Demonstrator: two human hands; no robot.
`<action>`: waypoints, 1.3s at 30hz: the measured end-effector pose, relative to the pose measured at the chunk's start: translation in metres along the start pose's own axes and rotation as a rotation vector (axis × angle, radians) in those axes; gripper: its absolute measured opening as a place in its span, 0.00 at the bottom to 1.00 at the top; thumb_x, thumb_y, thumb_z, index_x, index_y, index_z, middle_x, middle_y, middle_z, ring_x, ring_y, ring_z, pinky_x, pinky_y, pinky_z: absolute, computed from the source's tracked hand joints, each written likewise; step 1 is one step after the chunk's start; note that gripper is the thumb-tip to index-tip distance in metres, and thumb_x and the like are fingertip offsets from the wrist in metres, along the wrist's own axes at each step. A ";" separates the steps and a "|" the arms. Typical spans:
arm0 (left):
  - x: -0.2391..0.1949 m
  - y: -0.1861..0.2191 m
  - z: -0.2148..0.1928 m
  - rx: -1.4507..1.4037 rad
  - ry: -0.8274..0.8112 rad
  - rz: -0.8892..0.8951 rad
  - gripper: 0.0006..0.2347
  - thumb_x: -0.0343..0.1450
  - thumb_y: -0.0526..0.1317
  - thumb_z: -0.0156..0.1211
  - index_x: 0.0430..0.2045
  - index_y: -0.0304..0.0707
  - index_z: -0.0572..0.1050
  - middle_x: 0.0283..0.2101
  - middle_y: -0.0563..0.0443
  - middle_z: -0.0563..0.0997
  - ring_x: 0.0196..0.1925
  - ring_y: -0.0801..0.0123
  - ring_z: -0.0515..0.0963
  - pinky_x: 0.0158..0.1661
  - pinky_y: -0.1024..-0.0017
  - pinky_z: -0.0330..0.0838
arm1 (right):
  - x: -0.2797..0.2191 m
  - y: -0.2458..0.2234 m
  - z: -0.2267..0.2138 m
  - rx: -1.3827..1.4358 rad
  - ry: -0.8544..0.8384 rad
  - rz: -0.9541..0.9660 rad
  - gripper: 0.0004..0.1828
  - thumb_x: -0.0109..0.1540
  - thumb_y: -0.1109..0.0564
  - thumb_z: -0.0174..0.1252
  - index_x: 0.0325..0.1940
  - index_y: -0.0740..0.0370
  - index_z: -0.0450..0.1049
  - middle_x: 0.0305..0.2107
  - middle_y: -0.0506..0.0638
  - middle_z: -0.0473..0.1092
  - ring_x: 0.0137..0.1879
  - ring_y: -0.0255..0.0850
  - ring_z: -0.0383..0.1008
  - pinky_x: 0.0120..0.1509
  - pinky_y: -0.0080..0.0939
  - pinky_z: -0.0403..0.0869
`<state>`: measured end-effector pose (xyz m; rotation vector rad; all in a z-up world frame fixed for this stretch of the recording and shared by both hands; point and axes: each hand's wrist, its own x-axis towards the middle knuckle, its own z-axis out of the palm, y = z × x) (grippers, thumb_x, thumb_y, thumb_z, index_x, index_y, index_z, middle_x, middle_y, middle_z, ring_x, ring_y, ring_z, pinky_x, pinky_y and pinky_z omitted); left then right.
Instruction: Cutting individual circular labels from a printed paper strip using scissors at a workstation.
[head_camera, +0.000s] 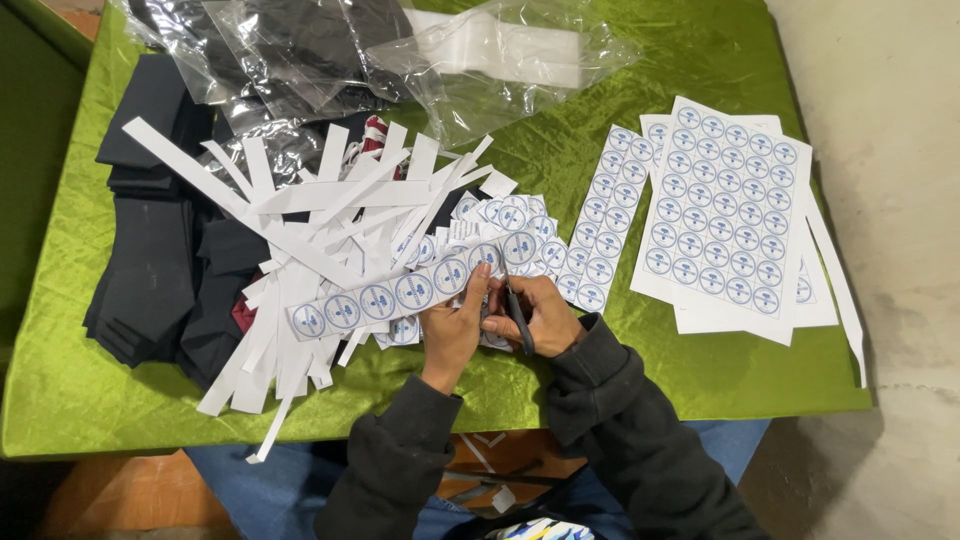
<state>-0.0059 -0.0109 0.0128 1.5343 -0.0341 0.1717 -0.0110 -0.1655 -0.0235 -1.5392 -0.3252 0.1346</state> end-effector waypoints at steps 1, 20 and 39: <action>0.000 0.000 0.000 0.000 0.000 -0.002 0.11 0.74 0.43 0.67 0.26 0.33 0.85 0.29 0.43 0.87 0.35 0.64 0.86 0.48 0.61 0.75 | 0.000 -0.001 0.000 0.001 0.000 0.002 0.13 0.57 0.61 0.74 0.34 0.72 0.77 0.12 0.52 0.70 0.17 0.36 0.73 0.24 0.29 0.72; 0.000 0.003 -0.001 0.068 -0.029 -0.027 0.12 0.74 0.44 0.65 0.23 0.38 0.85 0.25 0.47 0.85 0.27 0.70 0.79 0.42 0.66 0.74 | -0.002 -0.001 0.001 -0.004 0.020 0.007 0.13 0.57 0.64 0.74 0.33 0.73 0.75 0.11 0.55 0.71 0.13 0.36 0.71 0.20 0.30 0.71; -0.008 -0.003 0.002 -0.013 -0.120 -0.030 0.20 0.73 0.47 0.67 0.53 0.29 0.78 0.49 0.37 0.84 0.53 0.47 0.81 0.58 0.45 0.68 | 0.000 -0.007 -0.003 0.206 0.298 -0.042 0.10 0.62 0.66 0.65 0.36 0.77 0.71 0.15 0.60 0.67 0.12 0.46 0.70 0.13 0.40 0.69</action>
